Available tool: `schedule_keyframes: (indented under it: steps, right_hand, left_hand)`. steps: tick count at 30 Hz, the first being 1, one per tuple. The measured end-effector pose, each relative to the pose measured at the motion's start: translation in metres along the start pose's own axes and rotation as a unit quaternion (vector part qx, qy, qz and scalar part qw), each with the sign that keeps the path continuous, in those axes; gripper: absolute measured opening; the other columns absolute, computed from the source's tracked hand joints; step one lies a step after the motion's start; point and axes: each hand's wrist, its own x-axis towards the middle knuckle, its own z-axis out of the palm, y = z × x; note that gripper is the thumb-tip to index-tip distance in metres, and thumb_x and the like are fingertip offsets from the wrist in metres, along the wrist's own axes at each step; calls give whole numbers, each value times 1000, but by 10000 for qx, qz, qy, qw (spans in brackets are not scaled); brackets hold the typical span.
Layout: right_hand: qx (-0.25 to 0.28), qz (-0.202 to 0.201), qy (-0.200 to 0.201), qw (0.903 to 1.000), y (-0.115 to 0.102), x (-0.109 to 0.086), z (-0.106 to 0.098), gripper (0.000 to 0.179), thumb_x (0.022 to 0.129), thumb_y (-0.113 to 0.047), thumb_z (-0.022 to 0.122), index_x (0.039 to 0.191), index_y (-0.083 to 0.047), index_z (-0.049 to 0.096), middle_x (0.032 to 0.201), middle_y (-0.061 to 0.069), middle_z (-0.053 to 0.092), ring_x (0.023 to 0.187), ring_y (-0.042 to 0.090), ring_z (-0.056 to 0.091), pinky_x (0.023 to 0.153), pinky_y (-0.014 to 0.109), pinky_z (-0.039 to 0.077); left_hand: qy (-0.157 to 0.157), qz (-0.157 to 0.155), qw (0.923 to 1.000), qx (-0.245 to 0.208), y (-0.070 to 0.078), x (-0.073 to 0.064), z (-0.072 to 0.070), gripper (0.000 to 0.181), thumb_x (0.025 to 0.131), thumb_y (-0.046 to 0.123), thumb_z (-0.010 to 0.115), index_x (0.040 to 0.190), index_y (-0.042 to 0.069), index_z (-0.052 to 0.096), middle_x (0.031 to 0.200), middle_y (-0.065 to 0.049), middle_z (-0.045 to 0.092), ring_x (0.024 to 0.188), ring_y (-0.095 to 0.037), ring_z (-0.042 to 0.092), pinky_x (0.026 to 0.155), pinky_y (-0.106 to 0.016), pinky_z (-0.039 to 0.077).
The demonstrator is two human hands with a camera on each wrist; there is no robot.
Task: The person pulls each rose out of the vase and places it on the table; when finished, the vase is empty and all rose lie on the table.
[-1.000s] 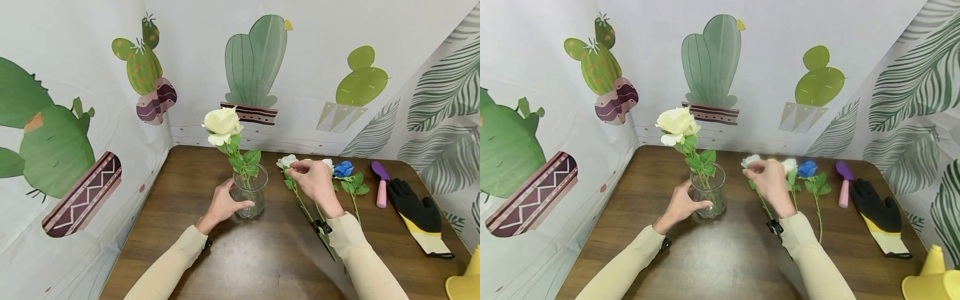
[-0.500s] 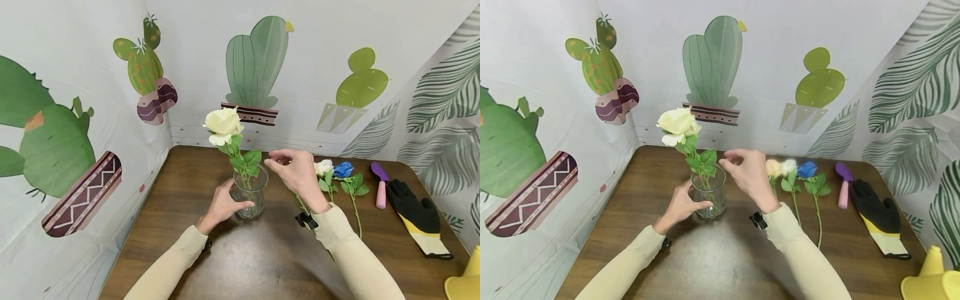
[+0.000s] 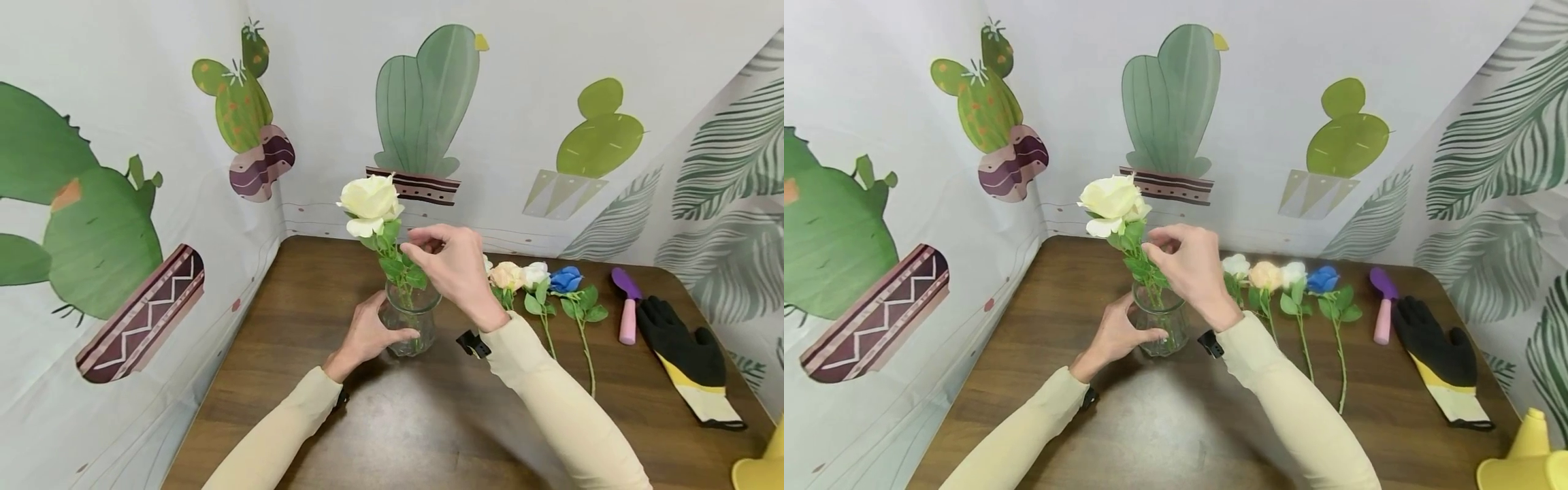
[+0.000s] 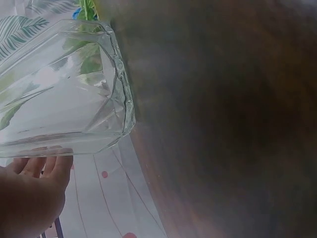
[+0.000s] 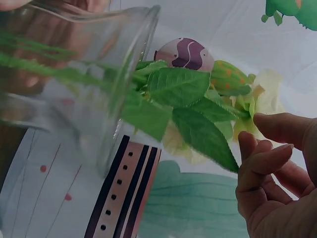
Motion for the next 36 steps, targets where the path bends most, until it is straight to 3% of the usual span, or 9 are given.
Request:
schedule_keyframes:
  steps: [6, 18, 26, 36]
  right_hand:
    - [-242, -234, 25, 9994, -3, 13, 13, 14, 92, -11, 86, 104, -2, 87, 88, 13, 84, 70, 22, 76, 65, 22, 55]
    - [-594, -225, -228, 9977, 7, 24, 34, 8, 91, -13, 86, 95, -6, 87, 91, 10, 84, 80, 25, 77, 74, 38, 61]
    - [-490, -175, -266, 9983, 9, 24, 36, 9, 94, -12, 84, 98, -6, 88, 92, 11, 85, 80, 24, 76, 73, 35, 60]
    - [-228, -138, -98, 9996, 6, 22, 30, 7, 93, -11, 84, 94, -6, 88, 87, 11, 83, 75, 22, 75, 66, 21, 53]
  left_hand:
    - [39, -85, 9999, 64, 1, 1, 2, 86, 76, 30, 102, 150, 11, 63, 140, -9, 74, 133, -32, 69, 116, -56, 56]
    - [0, 34, 9998, 204, 3, 1, 2, 87, 76, 35, 102, 149, 9, 63, 141, -11, 74, 132, -31, 70, 114, -52, 57]
    - [31, 81, 9997, 248, 3, 2, 0, 87, 76, 35, 101, 149, 8, 62, 142, -13, 73, 131, -33, 70, 114, -54, 57]
    - [52, 21, 9997, 230, 1, 1, 0, 86, 75, 34, 102, 148, 9, 64, 141, -11, 74, 133, -31, 70, 115, -52, 57]
